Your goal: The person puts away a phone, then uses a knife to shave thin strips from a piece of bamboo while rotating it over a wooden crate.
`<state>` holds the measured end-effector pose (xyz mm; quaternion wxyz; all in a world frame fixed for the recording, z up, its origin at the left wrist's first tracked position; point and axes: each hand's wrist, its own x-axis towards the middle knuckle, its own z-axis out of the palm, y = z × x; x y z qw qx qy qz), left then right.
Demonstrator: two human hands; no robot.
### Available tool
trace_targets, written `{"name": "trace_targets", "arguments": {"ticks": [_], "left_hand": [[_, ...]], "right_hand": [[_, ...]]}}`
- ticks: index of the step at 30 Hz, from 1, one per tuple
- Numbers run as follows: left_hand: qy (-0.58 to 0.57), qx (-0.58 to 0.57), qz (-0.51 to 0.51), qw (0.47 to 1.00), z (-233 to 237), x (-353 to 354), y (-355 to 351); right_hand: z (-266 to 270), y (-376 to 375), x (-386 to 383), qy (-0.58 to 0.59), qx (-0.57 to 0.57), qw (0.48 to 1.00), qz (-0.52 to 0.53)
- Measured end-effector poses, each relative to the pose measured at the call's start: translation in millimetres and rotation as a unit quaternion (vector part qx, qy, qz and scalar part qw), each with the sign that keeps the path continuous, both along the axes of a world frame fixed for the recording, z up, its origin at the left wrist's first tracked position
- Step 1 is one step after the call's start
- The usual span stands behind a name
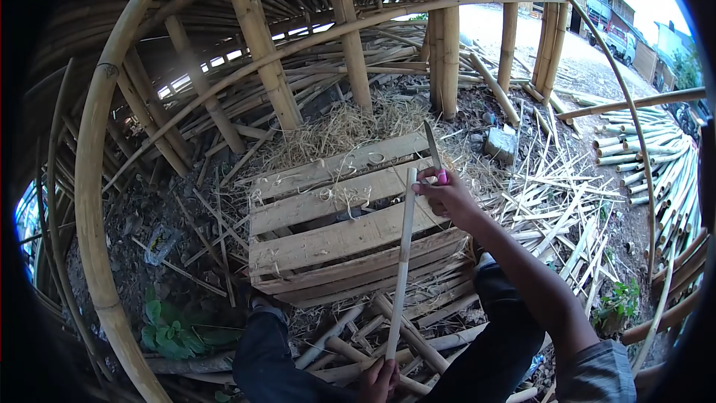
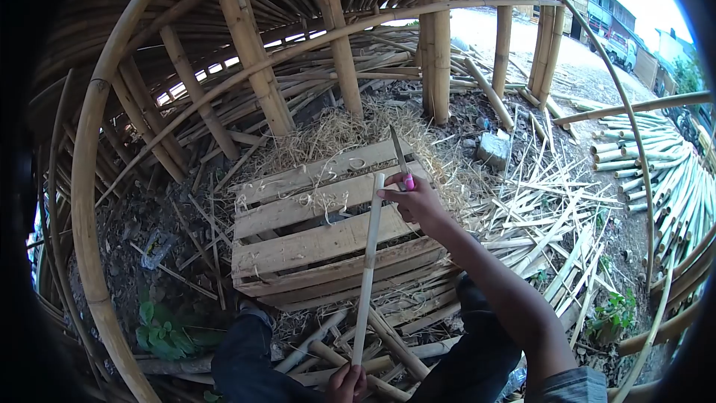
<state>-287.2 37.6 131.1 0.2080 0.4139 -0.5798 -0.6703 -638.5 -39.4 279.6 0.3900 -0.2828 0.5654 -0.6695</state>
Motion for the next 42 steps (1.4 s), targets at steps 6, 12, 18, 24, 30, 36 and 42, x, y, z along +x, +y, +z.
{"name": "trace_targets", "arguments": {"ticks": [6,12,18,24,30,36,42], "left_hand": [[0.121,0.201,-0.213,0.948,33,-15,-55],[0.229,0.249,-0.228,0.913,93,-51,-89],[0.22,0.206,-0.1,0.948,105,-55,-95],[0.089,-0.018,-0.06,0.994,98,-51,-85],[0.087,-0.01,-0.088,0.992,97,-46,-86],[0.165,0.142,-0.175,0.96,88,-44,-73],[0.262,0.354,-0.193,0.877,82,-45,-85]], "right_hand": [[-4,-1,9,-0.116,-0.041,0.991,0.06],[9,0,56,0.192,0.016,0.974,0.123],[-3,6,85,0.613,0.023,0.773,0.162],[-14,-3,81,0.696,0.043,0.71,0.103],[-20,-12,64,0.732,0.01,0.68,0.028],[-5,-23,-1,0.624,0.211,0.728,-0.189],[-1,-9,7,0.557,0.131,0.808,-0.143]]}}
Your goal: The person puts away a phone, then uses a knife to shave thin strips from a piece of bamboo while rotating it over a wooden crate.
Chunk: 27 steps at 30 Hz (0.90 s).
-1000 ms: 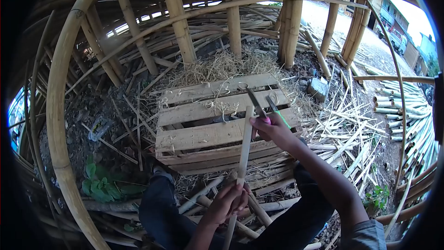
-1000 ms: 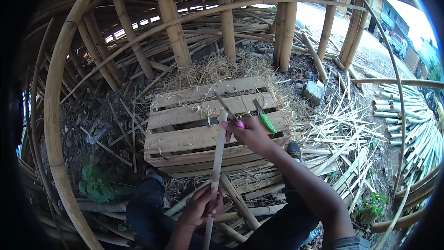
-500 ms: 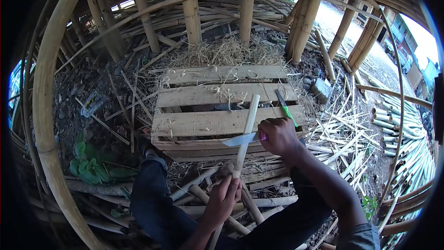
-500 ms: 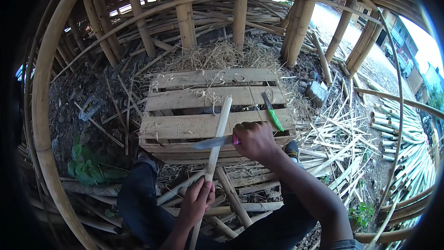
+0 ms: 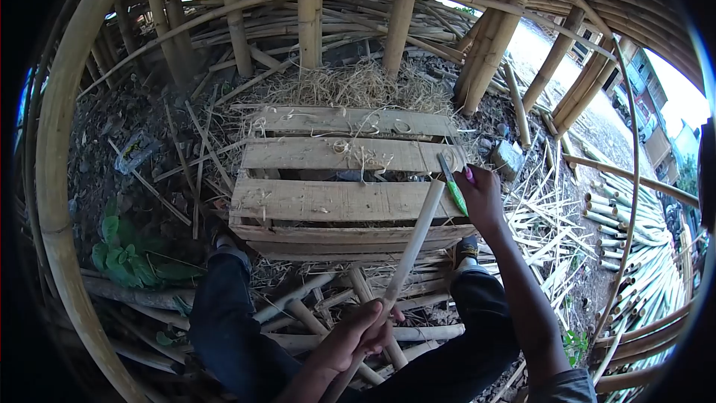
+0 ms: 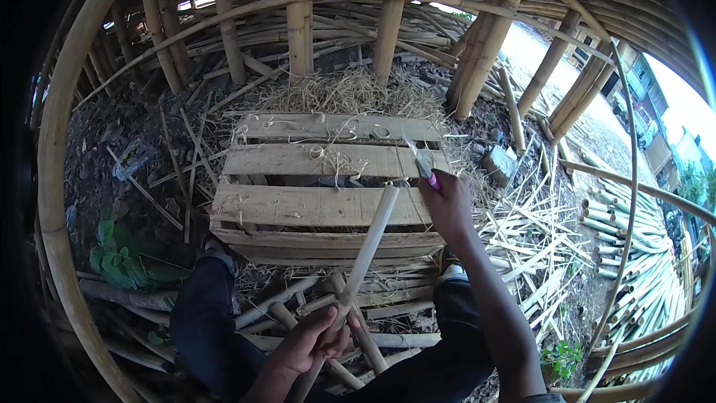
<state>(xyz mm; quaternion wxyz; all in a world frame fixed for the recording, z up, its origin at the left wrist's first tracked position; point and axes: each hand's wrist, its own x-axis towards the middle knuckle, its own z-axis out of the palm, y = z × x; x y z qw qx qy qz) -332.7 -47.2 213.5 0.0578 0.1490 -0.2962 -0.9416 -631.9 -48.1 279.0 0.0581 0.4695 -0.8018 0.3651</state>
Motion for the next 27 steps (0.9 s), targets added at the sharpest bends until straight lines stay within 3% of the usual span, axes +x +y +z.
{"name": "trace_targets", "arguments": {"ticks": [2,3,8,11,15,19,22,24,27], "left_hand": [[0.001,0.038,0.008,0.999,-3,2,-4],[0.005,0.058,0.001,0.998,4,3,-7],[0.015,0.11,0.02,0.994,1,13,-20],[-0.021,0.061,0.064,0.996,4,13,-18],[-0.059,-0.022,0.123,0.99,1,13,-16],[-0.06,-0.035,0.144,0.987,5,12,-12],[-0.043,-0.045,0.16,0.985,5,12,-7],[-0.031,-0.029,0.147,0.988,5,11,-4],[-0.009,-0.03,0.094,0.995,15,8,3]], "right_hand": [[2,2,14,-0.101,0.008,0.992,0.07],[8,2,27,-0.036,-0.001,0.994,0.099],[5,-1,56,0.024,0.068,0.974,0.213],[-2,1,75,0.068,0.134,0.937,0.315],[-10,4,96,0.024,0.159,0.901,0.402],[-14,1,101,0.046,0.169,0.904,0.39],[-20,-11,79,0.039,0.086,0.955,0.281],[-13,-16,55,-0.076,0.102,0.982,0.14],[-11,-10,34,-0.09,0.093,0.986,0.11]]}}
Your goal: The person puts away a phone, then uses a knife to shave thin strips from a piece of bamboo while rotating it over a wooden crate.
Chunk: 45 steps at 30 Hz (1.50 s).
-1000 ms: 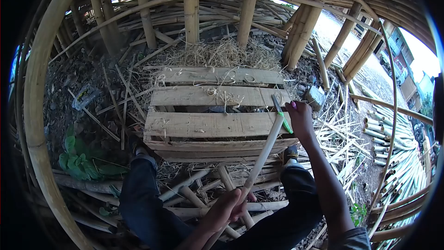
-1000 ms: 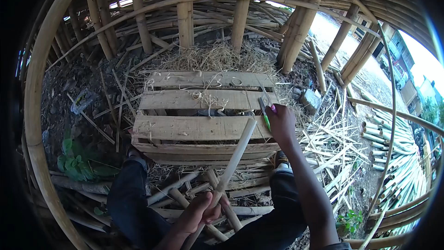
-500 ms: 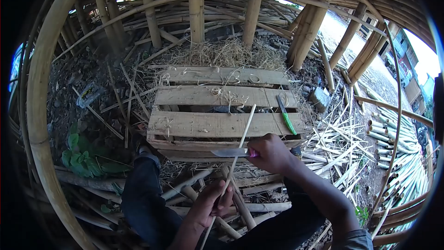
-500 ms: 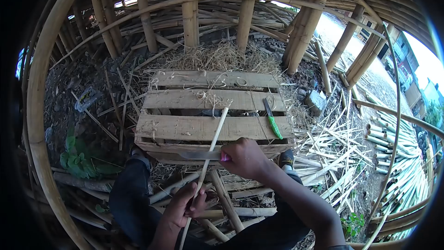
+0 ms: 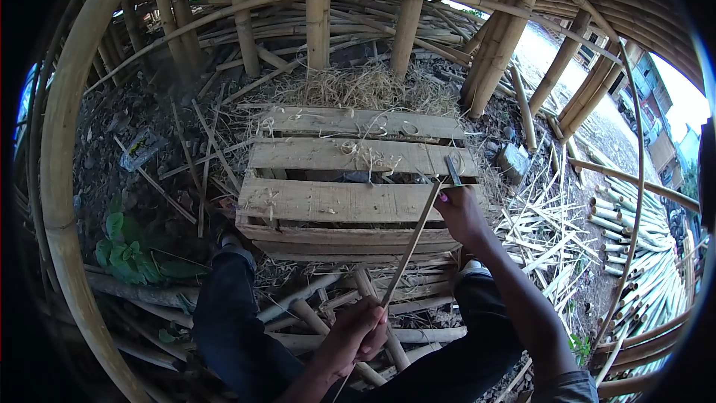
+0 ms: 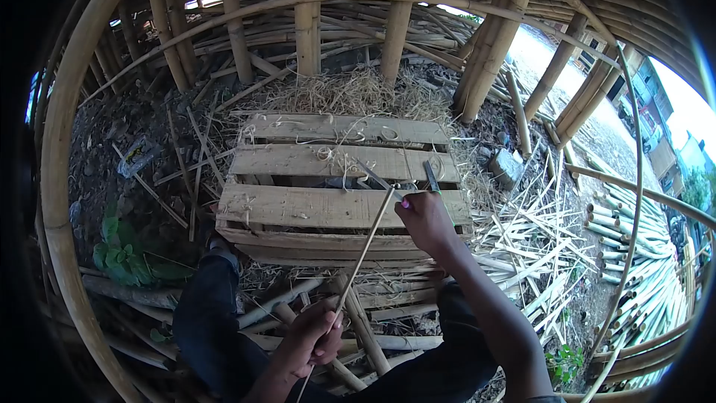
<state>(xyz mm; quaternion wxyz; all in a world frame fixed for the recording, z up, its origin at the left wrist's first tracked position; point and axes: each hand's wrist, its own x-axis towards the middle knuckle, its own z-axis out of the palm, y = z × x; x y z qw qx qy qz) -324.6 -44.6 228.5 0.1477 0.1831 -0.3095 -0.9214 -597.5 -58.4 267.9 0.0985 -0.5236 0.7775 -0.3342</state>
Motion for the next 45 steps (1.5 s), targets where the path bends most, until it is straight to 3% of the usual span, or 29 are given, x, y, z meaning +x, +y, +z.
{"name": "trace_targets", "arguments": {"ticks": [5,7,8,10,11,13,16,19,21,25,29,34,37,45], "left_hand": [[0.07,0.123,-0.036,0.989,-7,4,-8],[0.062,0.171,-0.069,0.981,-8,7,-13],[0.064,0.166,-0.061,0.982,-10,6,-14],[0.06,0.142,-0.05,0.987,-11,7,-17],[0.056,0.122,-0.041,0.99,-12,6,-18],[0.015,0.083,-0.009,0.996,-14,4,-17],[-0.03,0.03,0.048,0.998,-13,1,-13],[-0.034,0.008,0.09,0.995,-15,-1,-8],[-0.078,-0.073,0.12,0.987,-11,-4,-5],[-0.075,-0.094,0.109,0.987,-18,-6,2],[-0.071,-0.075,0.08,0.991,-17,-7,0],[-0.087,-0.036,0.105,0.99,-18,-6,-7],[-0.062,-0.016,0.095,0.993,-20,-3,-10],[-0.045,-0.039,0.126,0.99,-21,-6,-12]], "right_hand": [[-8,3,5,-0.124,-0.036,0.991,-0.023],[1,6,13,-0.269,-0.049,0.961,-0.033],[3,6,17,-0.27,-0.05,0.961,-0.031],[3,9,24,-0.127,-0.037,0.99,0.055],[4,10,31,-0.128,-0.038,0.99,0.055],[7,12,47,0.073,-0.027,0.963,0.258],[0,17,69,0.076,0.058,0.941,0.324],[-1,17,79,0.094,0.083,0.944,0.304],[-2,13,76,0.109,0.084,0.946,0.293],[2,-5,34,0.029,0.053,0.998,0.031],[1,2,29,0.025,0.062,0.997,0.045],[-14,15,80,0.034,0.093,0.956,0.274],[-9,14,90,0.061,0.131,0.95,0.276],[-21,3,77,0.174,0.043,0.94,0.289]]}}
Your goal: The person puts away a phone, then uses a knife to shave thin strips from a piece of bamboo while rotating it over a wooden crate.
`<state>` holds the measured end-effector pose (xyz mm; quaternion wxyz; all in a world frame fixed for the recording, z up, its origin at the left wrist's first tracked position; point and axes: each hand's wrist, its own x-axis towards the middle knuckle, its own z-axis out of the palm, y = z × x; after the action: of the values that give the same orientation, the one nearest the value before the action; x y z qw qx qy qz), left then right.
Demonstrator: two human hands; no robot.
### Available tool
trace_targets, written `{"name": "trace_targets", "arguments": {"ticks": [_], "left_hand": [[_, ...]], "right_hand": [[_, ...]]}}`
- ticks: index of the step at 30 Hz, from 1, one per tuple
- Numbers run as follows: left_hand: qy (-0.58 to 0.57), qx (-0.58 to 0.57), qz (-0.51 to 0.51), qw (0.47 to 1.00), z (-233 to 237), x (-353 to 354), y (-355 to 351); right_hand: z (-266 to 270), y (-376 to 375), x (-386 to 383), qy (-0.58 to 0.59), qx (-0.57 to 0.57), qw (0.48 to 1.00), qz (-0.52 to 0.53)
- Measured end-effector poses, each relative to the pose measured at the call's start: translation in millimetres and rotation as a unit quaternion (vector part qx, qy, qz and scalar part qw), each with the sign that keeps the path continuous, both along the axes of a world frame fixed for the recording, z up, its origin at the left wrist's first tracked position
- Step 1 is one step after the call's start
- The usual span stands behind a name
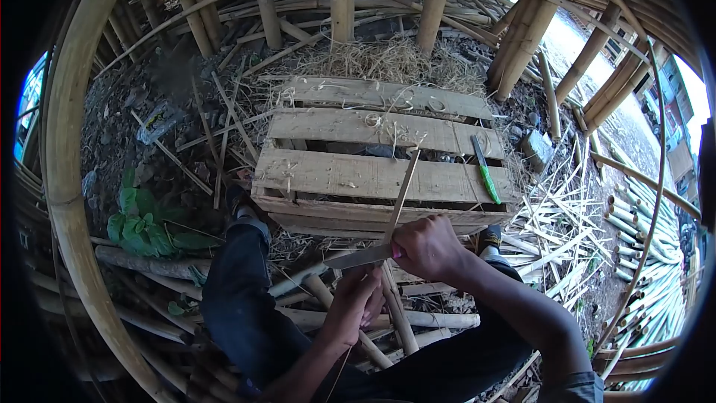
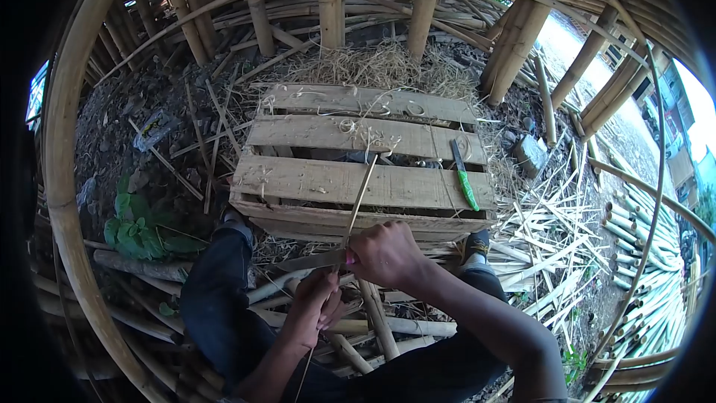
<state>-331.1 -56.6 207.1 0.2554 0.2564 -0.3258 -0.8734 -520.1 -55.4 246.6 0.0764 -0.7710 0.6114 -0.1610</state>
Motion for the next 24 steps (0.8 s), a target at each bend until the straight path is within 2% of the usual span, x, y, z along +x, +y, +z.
{"name": "trace_targets", "arguments": {"ticks": [1,2,3,4,6,7,8,9,10,12,14,15,16,18,19,21,23,24], "left_hand": [[0.0,-0.001,-0.002,1.0,1,2,1],[-0.005,0.008,-0.004,1.0,4,5,3],[-0.011,0.015,-0.009,1.0,7,9,5],[-0.012,0.012,-0.012,1.0,12,11,9],[0.051,0.044,-0.122,0.99,22,7,19],[0.045,0.064,-0.132,0.988,21,6,22],[0.048,0.063,-0.13,0.988,19,5,20],[0.056,0.085,-0.134,0.986,16,5,16],[0.063,0.108,-0.138,0.982,11,5,13],[0.067,0.12,-0.132,0.982,5,5,6],[0.068,0.103,-0.116,0.986,4,6,1],[0.061,0.088,-0.107,0.989,6,7,-1],[0.059,0.084,-0.104,0.989,6,8,-3],[0.029,0.045,-0.08,0.995,8,11,-6],[0.019,0.052,-0.074,0.996,7,12,-7],[0.005,0.035,-0.056,0.998,5,12,-5],[-0.009,0.02,-0.039,0.999,6,11,-3],[-0.066,-0.015,-0.003,0.998,8,9,-2]], "right_hand": [[-4,-4,-3,0.008,-0.006,1.0,-0.015],[-8,-13,-22,-0.086,-0.047,0.987,-0.13],[7,-25,-56,-0.073,-0.011,0.969,-0.234],[21,-29,-84,-0.009,-0.031,0.944,-0.33],[1,-16,-152,0.033,-0.133,0.942,-0.307],[-11,-12,-164,0.035,-0.135,0.942,-0.305],[-25,-5,-171,-0.128,-0.101,0.916,-0.368],[-26,0,-166,-0.285,-0.061,0.86,-0.418],[-29,2,-159,-0.306,-0.034,0.853,-0.421],[-15,6,-130,-0.224,-0.027,0.899,-0.376],[-6,9,-98,-0.241,-0.016,0.925,-0.293],[2,11,-83,-0.202,0.015,0.945,-0.257],[-3,10,-73,-0.23,0.025,0.943,-0.237],[9,10,-48,-0.165,0.037,0.977,-0.129],[10,10,-37,-0.167,0.034,0.977,-0.129],[8,12,-18,-0.099,0.047,0.994,-0.023],[1,13,-2,-0.087,0.06,0.994,-0.004],[-2,14,4,-0.072,0.072,0.995,0.016]]}}
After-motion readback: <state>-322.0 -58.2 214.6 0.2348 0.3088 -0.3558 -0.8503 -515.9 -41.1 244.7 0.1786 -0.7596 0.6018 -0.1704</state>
